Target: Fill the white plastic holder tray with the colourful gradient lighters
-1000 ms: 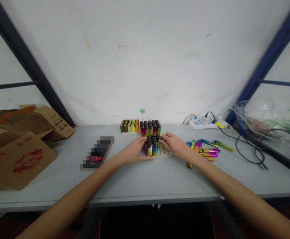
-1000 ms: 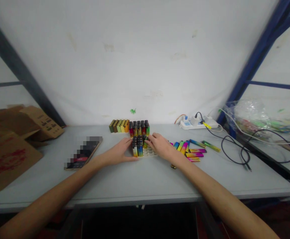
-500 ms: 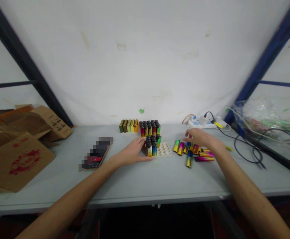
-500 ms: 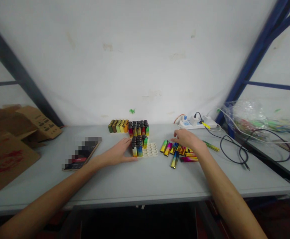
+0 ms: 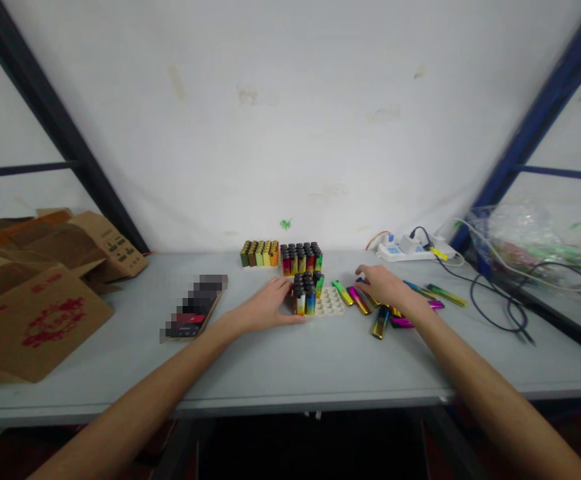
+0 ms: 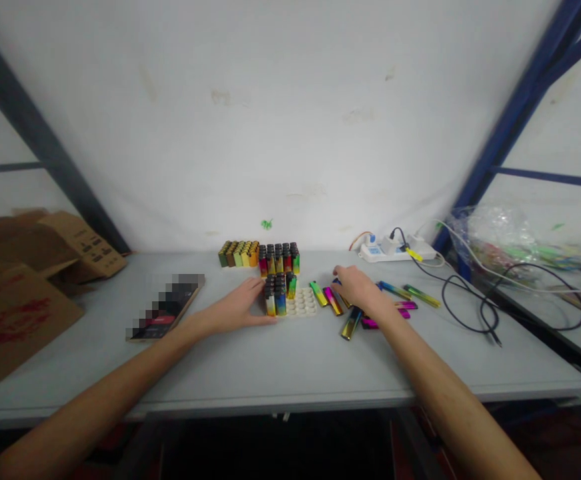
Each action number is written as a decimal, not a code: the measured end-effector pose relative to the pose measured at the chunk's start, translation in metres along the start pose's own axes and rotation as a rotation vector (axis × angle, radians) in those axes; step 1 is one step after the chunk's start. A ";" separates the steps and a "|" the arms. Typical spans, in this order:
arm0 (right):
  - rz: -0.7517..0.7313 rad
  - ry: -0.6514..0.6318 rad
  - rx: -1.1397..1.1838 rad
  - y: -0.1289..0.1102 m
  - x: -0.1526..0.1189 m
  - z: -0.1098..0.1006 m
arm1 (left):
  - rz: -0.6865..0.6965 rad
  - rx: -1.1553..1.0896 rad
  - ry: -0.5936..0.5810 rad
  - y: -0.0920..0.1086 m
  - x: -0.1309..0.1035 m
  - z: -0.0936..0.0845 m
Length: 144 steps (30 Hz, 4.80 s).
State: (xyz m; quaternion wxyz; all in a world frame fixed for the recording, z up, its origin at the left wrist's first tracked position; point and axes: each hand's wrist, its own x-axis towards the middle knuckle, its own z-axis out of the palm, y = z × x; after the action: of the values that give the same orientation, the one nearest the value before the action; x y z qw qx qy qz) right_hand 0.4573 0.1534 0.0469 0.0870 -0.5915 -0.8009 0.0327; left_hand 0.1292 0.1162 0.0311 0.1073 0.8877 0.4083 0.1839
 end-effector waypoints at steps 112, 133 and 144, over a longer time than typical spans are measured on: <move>-0.175 -0.101 0.272 0.006 0.000 -0.006 | -0.039 -0.005 -0.012 -0.004 -0.001 0.001; -0.195 0.224 0.912 -0.023 0.012 0.024 | -0.012 0.008 -0.012 -0.001 0.001 0.000; -0.033 0.455 0.577 -0.039 0.010 0.020 | -0.031 0.008 -0.046 0.001 0.001 -0.002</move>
State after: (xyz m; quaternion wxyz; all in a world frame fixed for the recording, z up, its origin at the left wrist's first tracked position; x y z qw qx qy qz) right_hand 0.4141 0.1524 0.0343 0.4267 -0.5220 -0.7282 0.1233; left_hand 0.1298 0.1160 0.0336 0.1161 0.8858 0.4200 0.1599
